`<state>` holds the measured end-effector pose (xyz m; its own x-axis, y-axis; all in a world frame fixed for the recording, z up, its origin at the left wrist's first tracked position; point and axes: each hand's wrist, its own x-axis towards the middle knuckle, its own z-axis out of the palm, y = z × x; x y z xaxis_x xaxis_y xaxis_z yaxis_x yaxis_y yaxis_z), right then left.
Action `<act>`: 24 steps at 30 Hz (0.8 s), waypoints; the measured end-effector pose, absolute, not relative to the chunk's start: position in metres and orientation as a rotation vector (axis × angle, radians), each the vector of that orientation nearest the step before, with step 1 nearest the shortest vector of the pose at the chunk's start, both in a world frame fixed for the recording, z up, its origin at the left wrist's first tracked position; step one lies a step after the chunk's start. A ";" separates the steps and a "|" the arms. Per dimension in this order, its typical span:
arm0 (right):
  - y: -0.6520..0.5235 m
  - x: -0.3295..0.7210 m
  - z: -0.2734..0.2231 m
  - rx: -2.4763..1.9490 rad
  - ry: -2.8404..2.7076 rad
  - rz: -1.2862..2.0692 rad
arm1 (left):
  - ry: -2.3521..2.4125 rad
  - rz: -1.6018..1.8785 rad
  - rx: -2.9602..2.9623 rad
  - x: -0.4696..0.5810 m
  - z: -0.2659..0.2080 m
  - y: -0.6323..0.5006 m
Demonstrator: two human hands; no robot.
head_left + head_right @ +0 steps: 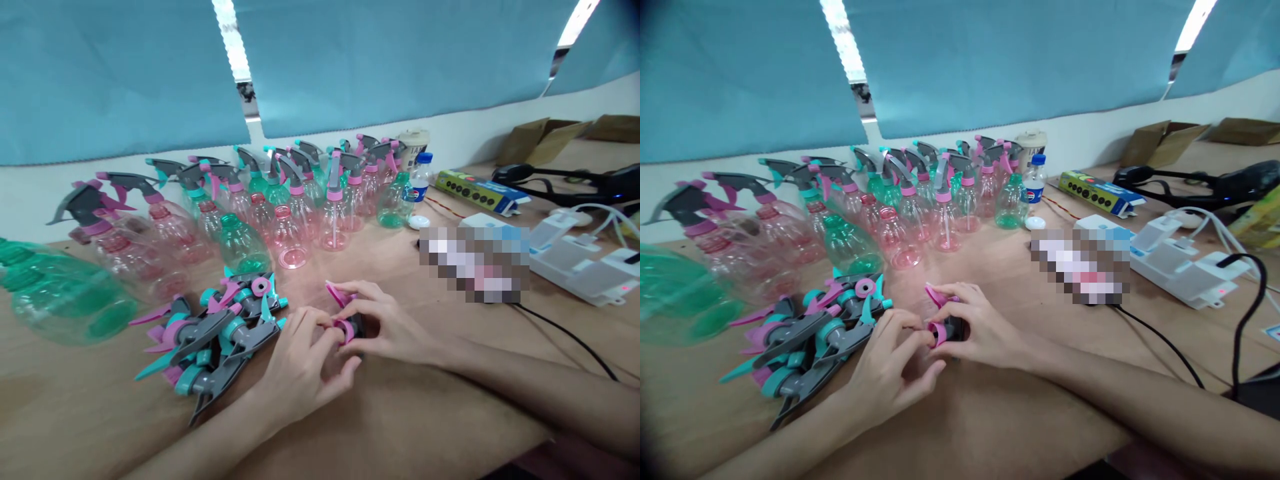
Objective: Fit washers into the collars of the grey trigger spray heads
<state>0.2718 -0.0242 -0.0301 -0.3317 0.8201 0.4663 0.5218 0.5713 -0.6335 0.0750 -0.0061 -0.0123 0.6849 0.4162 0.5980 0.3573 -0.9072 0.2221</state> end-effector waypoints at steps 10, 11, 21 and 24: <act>-0.023 0.273 -0.030 -1.070 -1.986 0.499 | 0.848 0.985 2.823 0.077 -0.013 -0.005; -0.023 0.273 -0.030 -1.068 -1.992 0.489 | 0.848 0.975 2.821 0.077 -0.012 -0.005; -0.015 0.280 -0.027 -1.144 -1.984 0.432 | 0.186 1.254 2.757 0.072 -0.011 -0.014; -0.007 0.277 -0.024 -1.158 -2.018 0.391 | -0.058 1.242 2.868 0.075 -0.018 -0.022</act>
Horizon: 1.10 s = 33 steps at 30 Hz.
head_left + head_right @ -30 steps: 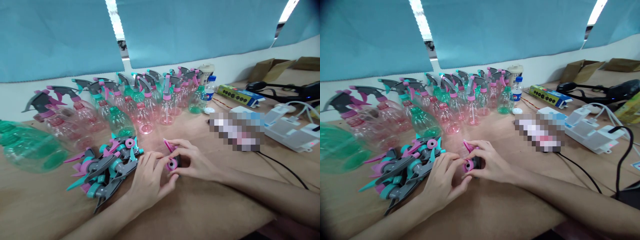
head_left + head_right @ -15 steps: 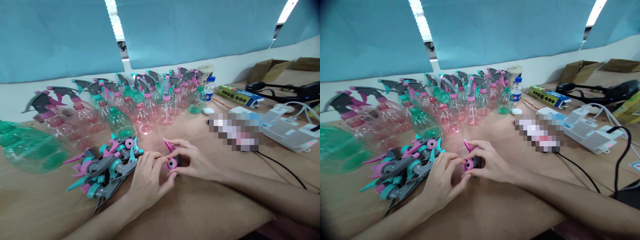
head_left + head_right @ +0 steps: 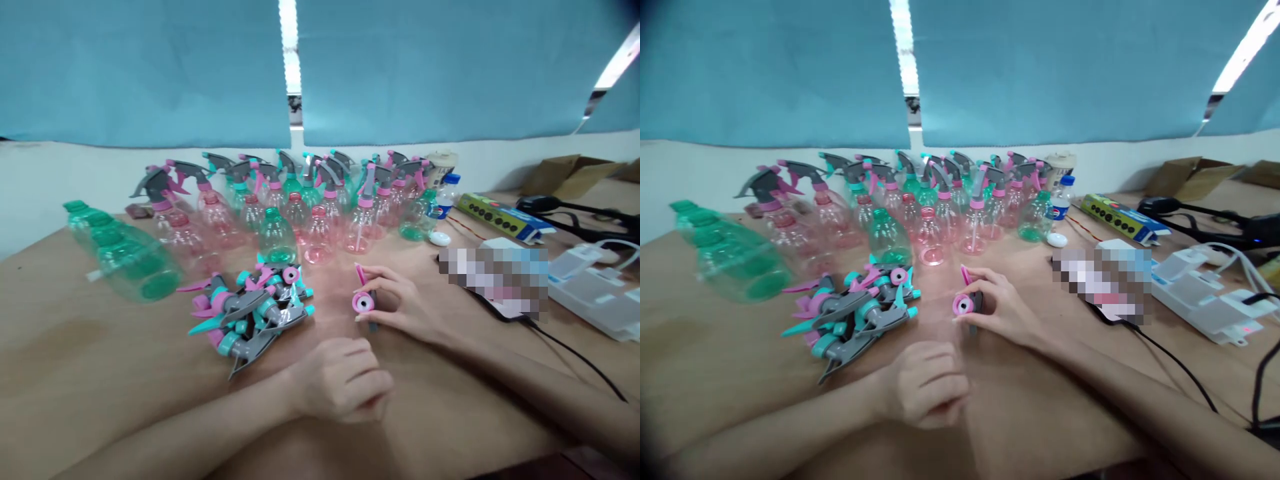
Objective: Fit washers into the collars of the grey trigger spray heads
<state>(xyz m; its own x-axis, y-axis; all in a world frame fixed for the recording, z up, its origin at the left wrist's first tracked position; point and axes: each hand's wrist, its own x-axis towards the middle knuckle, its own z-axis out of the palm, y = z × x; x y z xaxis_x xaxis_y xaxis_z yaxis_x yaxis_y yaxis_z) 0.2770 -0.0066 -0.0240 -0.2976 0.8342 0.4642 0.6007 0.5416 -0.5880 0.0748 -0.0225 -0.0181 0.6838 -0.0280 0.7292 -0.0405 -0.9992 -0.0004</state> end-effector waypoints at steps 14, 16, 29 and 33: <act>0.054 0.145 0.065 -0.707 -2.501 0.199 | -0.242 1.385 2.946 0.062 -0.030 -0.043; 0.061 0.124 0.077 -0.682 -2.574 0.142 | -0.125 1.357 2.968 0.046 -0.029 -0.041; 0.062 0.100 0.059 -0.712 -2.792 0.036 | 0.592 1.124 2.986 -0.081 0.000 -0.046; 0.052 0.110 0.059 -0.837 -2.744 0.092 | 1.089 1.121 2.864 -0.103 0.004 -0.038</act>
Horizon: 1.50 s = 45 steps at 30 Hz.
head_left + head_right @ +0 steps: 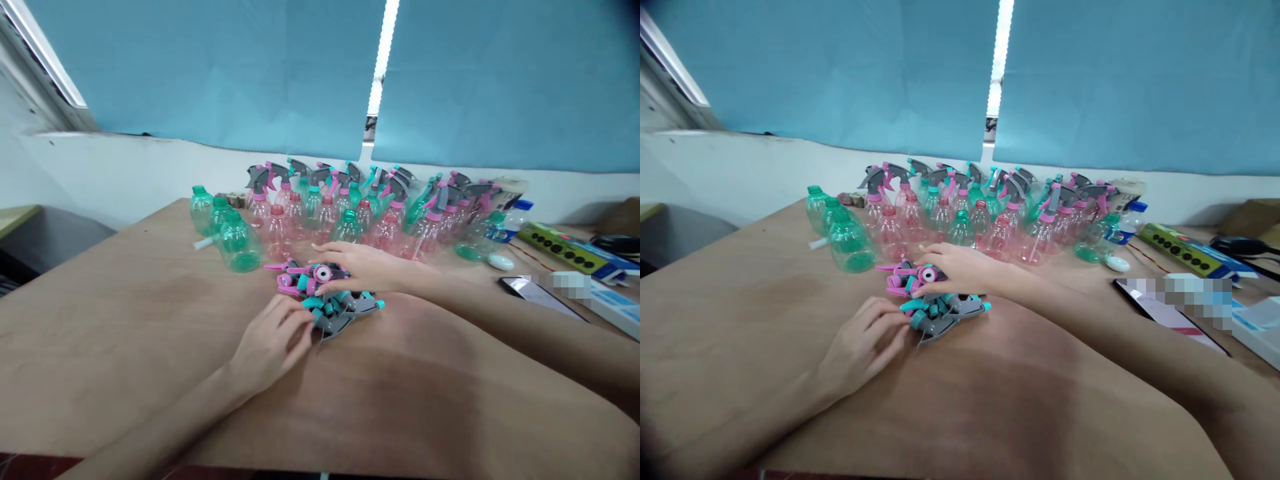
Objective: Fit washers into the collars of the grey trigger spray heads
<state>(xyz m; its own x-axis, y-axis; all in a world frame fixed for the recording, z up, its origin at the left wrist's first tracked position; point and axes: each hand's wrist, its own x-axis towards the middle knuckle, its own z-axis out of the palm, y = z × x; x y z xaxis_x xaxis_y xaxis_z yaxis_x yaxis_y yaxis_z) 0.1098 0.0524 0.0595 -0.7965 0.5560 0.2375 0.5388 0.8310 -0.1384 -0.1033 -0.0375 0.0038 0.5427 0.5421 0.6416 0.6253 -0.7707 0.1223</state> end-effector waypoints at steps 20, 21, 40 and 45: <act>0.033 0.083 0.022 -0.945 -2.701 0.465 | -1.784 -0.782 -2.536 -0.139 -0.013 0.000; 0.030 0.085 0.024 -0.952 -2.710 0.484 | -1.789 -0.778 -2.537 -0.143 -0.013 -0.003; 0.017 0.123 -0.004 -1.056 -2.564 0.230 | -1.403 -0.528 -2.594 -0.122 0.001 -0.010; 0.002 0.151 0.001 -1.031 -2.538 0.229 | -1.407 -0.628 -2.532 -0.145 -0.008 -0.010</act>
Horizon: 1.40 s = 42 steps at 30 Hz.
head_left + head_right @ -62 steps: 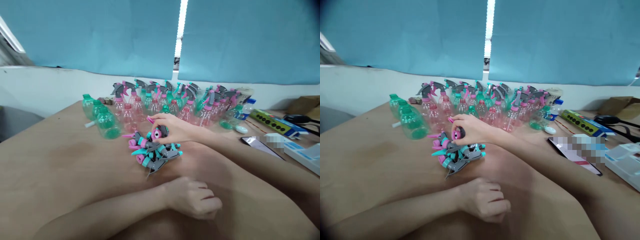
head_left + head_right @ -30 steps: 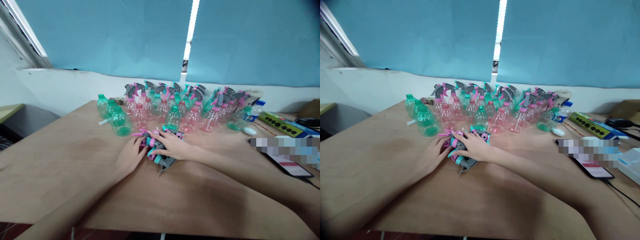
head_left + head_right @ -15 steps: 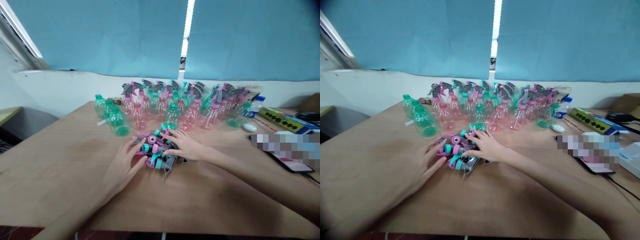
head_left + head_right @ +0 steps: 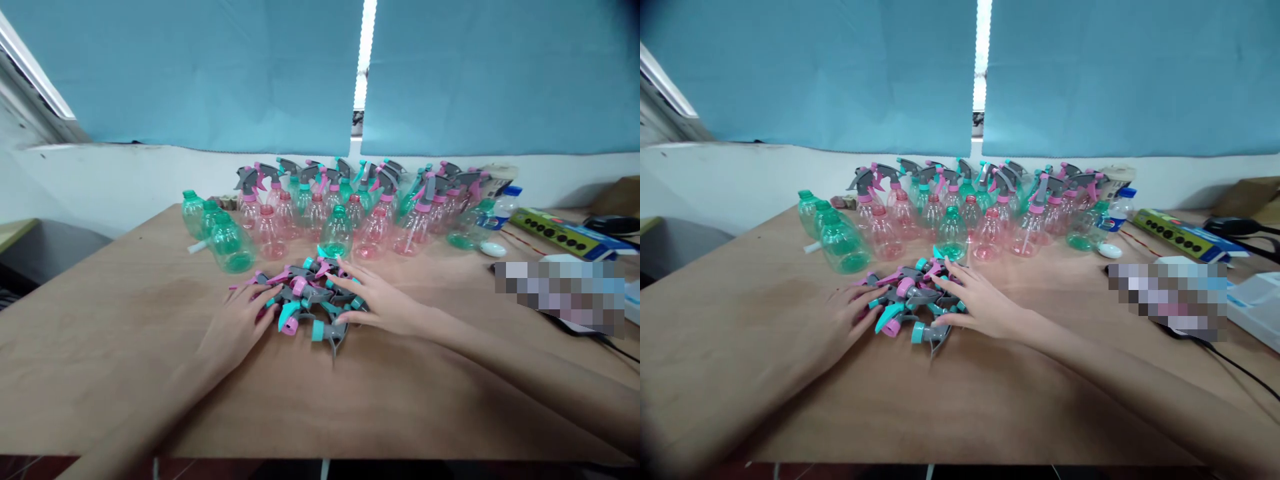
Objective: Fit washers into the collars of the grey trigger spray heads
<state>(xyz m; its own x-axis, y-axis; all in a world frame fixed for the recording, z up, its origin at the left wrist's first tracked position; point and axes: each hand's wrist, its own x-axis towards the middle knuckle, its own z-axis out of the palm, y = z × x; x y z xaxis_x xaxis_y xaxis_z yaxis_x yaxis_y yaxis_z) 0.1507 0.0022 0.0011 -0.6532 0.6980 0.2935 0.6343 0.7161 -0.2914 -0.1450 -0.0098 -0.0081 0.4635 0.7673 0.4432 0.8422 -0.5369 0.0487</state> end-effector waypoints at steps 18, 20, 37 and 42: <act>-0.029 0.199 -0.024 -1.087 -2.442 0.100 | -1.132 -0.287 -2.629 -0.080 0.009 -0.021; -0.031 0.203 -0.022 -1.085 -2.421 0.138 | -1.126 -0.275 -2.611 -0.083 0.011 -0.016; -0.012 0.186 -0.003 -1.435 -2.312 0.134 | -1.131 -0.259 -2.506 -0.092 0.014 -0.023; -0.008 0.180 -0.004 -1.474 -2.313 0.114 | -1.197 -0.346 -2.428 -0.102 0.003 -0.031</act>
